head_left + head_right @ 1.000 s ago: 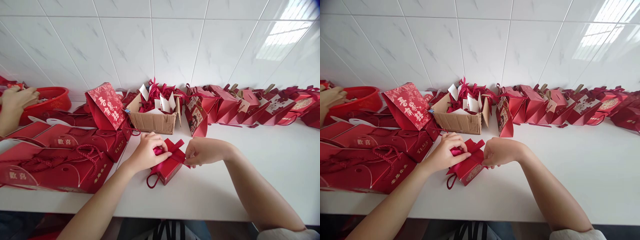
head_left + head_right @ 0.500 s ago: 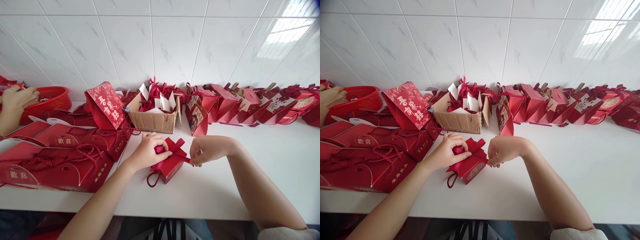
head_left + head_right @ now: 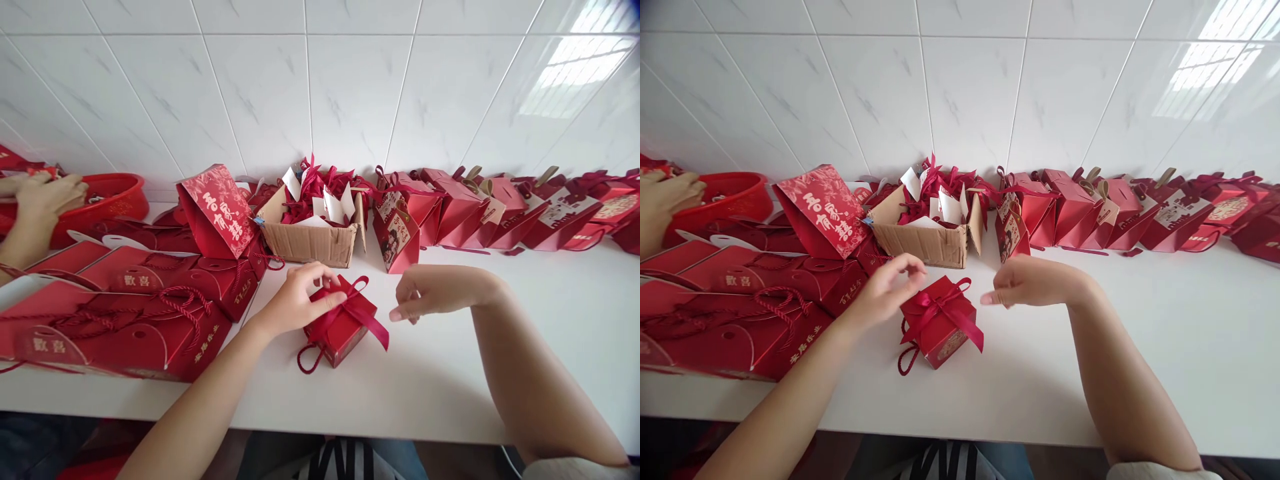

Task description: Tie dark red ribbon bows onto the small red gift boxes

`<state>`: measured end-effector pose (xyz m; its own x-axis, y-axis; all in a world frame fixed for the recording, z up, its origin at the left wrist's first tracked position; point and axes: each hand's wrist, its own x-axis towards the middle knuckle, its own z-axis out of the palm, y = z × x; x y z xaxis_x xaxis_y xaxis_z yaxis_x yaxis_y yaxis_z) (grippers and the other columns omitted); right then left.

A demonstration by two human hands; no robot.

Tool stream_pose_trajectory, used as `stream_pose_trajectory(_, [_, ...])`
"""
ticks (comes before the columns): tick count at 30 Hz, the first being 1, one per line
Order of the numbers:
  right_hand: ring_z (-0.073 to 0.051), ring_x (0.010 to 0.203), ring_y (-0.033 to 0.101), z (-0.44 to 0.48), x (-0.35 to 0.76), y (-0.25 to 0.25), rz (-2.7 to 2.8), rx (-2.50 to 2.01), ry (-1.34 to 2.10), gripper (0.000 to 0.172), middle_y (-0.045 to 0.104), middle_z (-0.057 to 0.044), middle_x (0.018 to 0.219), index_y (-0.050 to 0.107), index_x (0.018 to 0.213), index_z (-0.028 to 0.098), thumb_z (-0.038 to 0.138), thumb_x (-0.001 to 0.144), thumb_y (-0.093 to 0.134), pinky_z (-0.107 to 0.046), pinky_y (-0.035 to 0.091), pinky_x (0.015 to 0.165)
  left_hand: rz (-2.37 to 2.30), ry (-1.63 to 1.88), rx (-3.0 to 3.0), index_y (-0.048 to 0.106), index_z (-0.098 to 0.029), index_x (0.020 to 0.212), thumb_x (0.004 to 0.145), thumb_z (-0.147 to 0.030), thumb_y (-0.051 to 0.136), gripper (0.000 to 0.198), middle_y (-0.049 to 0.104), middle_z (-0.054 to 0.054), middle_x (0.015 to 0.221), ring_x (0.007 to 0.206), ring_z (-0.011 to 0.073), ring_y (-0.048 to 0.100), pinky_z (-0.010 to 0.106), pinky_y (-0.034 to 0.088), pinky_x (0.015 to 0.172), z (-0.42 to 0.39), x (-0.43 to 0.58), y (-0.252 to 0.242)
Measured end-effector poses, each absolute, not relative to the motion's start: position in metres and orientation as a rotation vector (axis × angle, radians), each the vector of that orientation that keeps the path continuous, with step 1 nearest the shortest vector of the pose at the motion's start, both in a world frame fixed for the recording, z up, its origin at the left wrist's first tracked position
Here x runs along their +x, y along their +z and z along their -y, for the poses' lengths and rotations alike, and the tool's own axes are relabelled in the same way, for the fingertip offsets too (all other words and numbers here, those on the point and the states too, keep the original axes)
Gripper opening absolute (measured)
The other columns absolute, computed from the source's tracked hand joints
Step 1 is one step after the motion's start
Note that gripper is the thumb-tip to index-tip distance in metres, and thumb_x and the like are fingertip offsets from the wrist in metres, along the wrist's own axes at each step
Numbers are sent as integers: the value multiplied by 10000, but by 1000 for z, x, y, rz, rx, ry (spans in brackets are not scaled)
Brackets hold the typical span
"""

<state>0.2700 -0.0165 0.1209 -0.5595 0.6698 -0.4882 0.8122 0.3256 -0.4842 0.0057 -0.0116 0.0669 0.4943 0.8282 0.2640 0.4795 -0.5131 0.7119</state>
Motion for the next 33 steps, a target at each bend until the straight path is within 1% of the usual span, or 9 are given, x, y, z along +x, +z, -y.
stream_pose_trajectory(2, [-121,568,505,17,273,123,-2530,1550,-942,431,625,-17,648,655,676,170,569,822,579,-248,357,518,-1163,934,2035,545,-205,864,885,-466,521,264,576,-9,857,812,142,530,263,399,788,15,-1,77])
stream_pose_trajectory(4, [-130,618,517,18,270,122,-2773,1710,-848,427,618,-21,704,647,727,181,575,853,540,-256,386,544,-1329,921,1983,488,-197,748,910,-507,450,351,502,-28,719,673,120,468,229,368,642,24,-10,88])
stream_pose_trajectory(6, [-149,749,569,18,260,118,-3042,1720,-805,347,638,-41,852,666,787,192,508,875,553,-270,448,638,-1460,752,2037,427,-187,645,896,-543,451,436,416,-40,601,564,107,387,228,302,546,40,-19,93])
stream_pose_trajectory(9, [-195,1007,583,18,240,105,-3252,1440,-797,177,595,-71,1161,712,886,221,374,856,628,-328,487,846,-1601,576,2024,451,-186,616,887,-558,448,460,425,-34,565,528,108,381,229,277,512,68,-26,83])
stream_pose_trajectory(11, [-239,1150,524,19,228,96,-3274,1319,-718,144,531,-74,1292,723,939,243,325,842,655,-405,457,957,-1642,580,1911,495,-193,658,882,-567,444,439,448,-28,583,539,115,406,223,295,515,83,-24,67])
stream_pose_trajectory(14, [-277,1234,455,20,217,87,-3306,1237,-568,119,506,-79,1337,728,931,239,271,843,654,-489,413,1013,-1583,690,1736,485,-192,662,877,-569,449,435,416,-24,587,562,121,409,216,311,517,95,-14,46])
stream_pose_trajectory(23, [-271,1215,467,23,212,84,-3314,1203,-390,92,548,-77,1302,732,861,217,231,849,642,-482,418,992,-1364,910,1575,412,-182,590,880,-444,503,401,408,-14,614,608,119,405,221,353,573,101,7,44])
stream_pose_trajectory(28, [-269,1216,466,22,211,82,-3299,1209,-396,88,548,-73,1305,723,841,213,225,848,637,-483,415,994,-1282,949,1568,421,-181,595,869,-384,520,354,510,15,728,698,141,493,235,408,663,108,3,42])
stream_pose_trajectory(33, [-278,1204,473,19,212,82,-3303,1195,-418,86,559,-82,1292,719,836,210,233,850,638,-488,420,983,-1334,888,1547,464,-186,604,860,-407,516,343,601,47,831,821,189,572,268,442,735,121,-4,40])
